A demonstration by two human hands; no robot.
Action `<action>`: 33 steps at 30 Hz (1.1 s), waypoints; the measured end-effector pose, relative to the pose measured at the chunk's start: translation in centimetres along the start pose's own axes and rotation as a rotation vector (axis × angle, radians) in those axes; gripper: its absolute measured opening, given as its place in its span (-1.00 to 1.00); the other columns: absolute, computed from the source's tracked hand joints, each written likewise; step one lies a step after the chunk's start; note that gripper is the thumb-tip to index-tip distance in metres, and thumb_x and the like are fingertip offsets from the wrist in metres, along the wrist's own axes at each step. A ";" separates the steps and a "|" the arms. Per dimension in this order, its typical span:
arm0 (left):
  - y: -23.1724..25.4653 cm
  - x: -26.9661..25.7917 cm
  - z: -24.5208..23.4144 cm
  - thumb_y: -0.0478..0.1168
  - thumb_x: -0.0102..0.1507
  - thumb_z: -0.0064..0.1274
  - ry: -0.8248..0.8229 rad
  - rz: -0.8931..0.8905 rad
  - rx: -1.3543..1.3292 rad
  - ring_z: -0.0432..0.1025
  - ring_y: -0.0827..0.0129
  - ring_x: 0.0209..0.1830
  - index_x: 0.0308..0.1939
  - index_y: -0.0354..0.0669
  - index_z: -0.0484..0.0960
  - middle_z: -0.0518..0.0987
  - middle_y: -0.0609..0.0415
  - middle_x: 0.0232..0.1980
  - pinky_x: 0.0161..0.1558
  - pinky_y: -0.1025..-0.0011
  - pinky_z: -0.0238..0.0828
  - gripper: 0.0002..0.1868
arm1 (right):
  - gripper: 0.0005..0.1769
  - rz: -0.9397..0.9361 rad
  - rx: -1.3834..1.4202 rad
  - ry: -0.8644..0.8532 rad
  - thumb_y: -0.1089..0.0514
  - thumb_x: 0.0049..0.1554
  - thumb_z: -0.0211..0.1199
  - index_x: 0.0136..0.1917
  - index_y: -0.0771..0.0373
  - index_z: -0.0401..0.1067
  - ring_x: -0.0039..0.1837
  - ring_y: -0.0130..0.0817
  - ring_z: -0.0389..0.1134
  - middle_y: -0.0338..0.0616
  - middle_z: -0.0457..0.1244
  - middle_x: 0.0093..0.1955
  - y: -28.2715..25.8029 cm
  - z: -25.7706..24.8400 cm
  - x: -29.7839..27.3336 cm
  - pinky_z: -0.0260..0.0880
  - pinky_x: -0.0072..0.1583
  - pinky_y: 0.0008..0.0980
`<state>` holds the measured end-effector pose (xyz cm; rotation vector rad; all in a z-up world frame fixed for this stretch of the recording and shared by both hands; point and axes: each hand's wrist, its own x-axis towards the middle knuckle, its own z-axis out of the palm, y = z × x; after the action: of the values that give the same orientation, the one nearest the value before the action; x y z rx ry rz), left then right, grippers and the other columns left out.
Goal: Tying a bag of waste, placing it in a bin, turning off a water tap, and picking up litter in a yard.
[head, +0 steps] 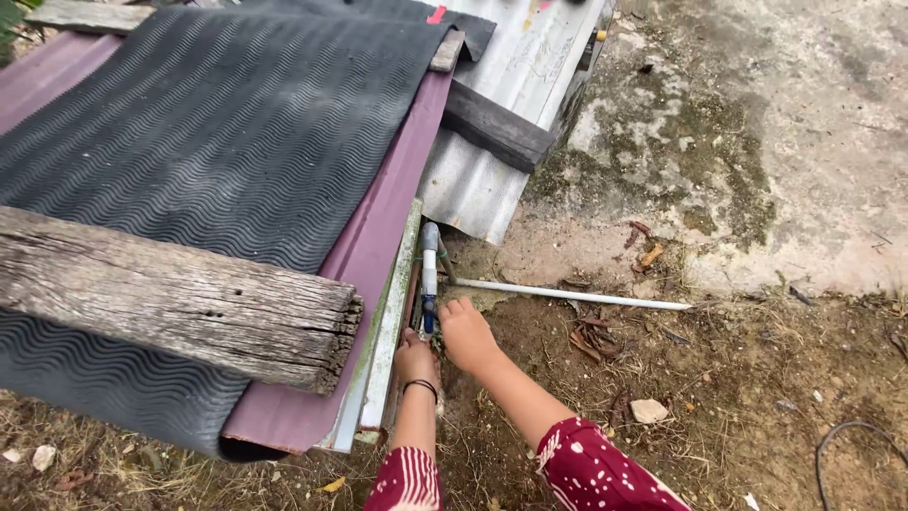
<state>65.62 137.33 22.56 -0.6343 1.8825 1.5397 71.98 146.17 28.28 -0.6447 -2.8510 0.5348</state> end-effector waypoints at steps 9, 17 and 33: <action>-4.5 1.9 0.1 0.08 0.41 -0.05 -0.092 -0.058 0.010 0.10 0.39 -0.76 -0.55 -0.17 0.33 0.23 0.16 -0.65 -0.66 0.31 -0.09 -0.47 | -0.80 -0.414 -0.363 -0.219 0.23 0.14 0.16 -0.04 0.36 0.51 0.23 -0.10 0.24 -0.07 0.32 0.02 2.7 -0.6 3.6 0.34 0.22 -0.21; -5.7 0.2 -0.4 -0.06 0.43 -0.30 -0.386 -0.035 -0.115 0.16 0.44 -0.65 -0.24 -0.10 0.40 0.27 0.19 -0.53 -0.59 0.43 0.05 -0.73 | -0.77 -0.664 -0.514 -0.342 0.13 0.15 0.16 -0.05 0.27 0.57 0.31 -0.17 0.21 -0.15 0.32 0.15 3.5 -1.9 3.3 0.28 0.27 -0.23; -4.0 -18.8 -5.1 0.37 0.35 -0.38 -0.732 0.007 0.142 0.35 0.24 0.36 0.40 -0.12 0.40 0.48 0.00 0.35 0.35 0.25 0.23 -0.21 | -0.48 1.266 1.028 0.245 -0.16 0.20 0.27 -0.07 0.43 0.56 -0.08 -0.15 0.47 0.07 0.45 -0.13 5.0 9.4 -12.6 0.43 0.00 -0.16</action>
<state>80.60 131.23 34.04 0.0208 1.4020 1.3686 82.90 141.95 16.63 -1.9041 -1.2451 1.6673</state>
